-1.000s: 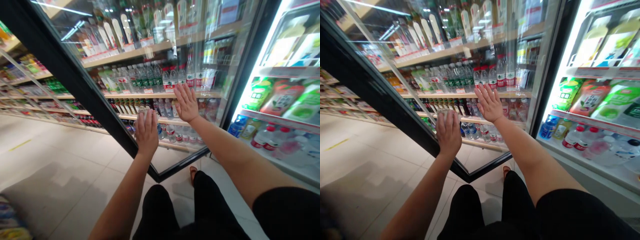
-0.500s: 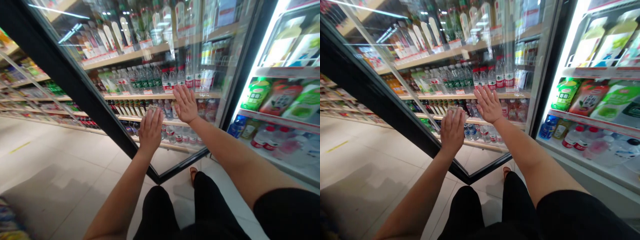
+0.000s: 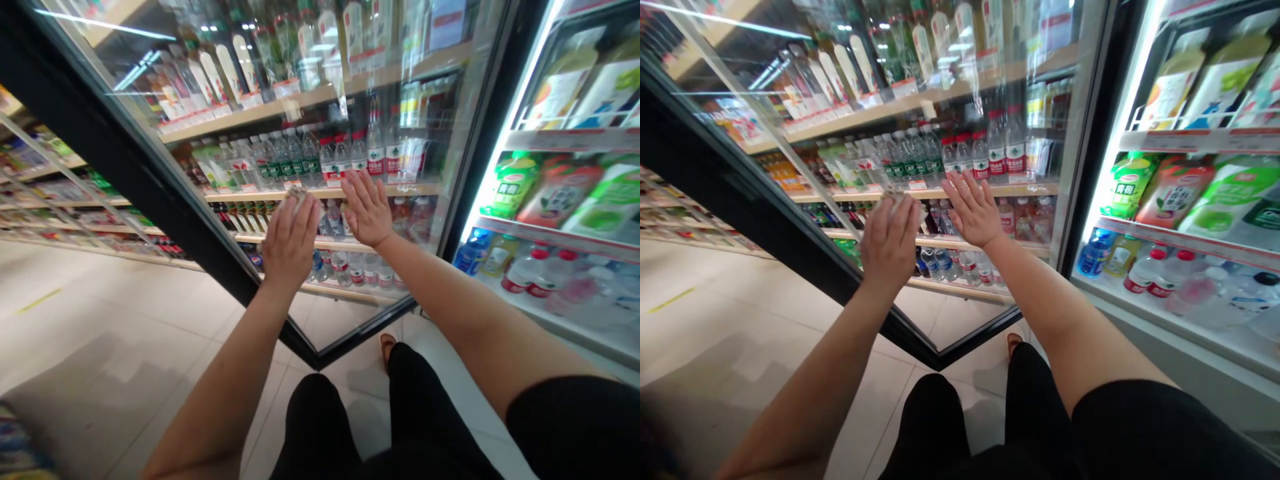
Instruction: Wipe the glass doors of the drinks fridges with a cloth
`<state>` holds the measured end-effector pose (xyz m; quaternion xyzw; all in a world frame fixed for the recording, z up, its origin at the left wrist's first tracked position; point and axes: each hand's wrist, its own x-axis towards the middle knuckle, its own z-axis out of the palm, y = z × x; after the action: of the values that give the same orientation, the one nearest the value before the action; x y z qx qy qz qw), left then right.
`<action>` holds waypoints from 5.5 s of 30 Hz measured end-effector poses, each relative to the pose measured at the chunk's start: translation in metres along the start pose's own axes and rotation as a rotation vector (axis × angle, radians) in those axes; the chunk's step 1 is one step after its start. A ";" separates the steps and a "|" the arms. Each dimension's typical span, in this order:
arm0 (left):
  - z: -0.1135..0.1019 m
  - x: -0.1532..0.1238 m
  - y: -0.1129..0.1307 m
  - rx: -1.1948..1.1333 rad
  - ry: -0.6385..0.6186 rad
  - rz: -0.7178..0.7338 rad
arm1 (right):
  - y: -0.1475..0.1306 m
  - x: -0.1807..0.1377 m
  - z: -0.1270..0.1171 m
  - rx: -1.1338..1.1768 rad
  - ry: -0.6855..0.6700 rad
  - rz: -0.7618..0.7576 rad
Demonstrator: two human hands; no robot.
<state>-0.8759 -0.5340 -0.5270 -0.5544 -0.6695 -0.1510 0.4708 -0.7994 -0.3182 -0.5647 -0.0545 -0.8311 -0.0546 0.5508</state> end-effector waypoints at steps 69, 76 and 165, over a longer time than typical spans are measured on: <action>0.007 0.029 0.014 0.151 0.136 0.192 | 0.000 -0.003 0.002 -0.002 0.108 -0.074; -0.029 0.056 -0.015 0.174 0.275 -0.093 | 0.000 -0.003 0.002 -0.032 0.165 -0.107; 0.020 -0.002 0.003 0.165 0.077 0.072 | 0.079 -0.077 0.025 0.165 0.441 0.654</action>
<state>-0.8826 -0.5195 -0.5393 -0.5314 -0.6405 -0.0996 0.5454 -0.7808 -0.2382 -0.6429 -0.2588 -0.6333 0.1803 0.7067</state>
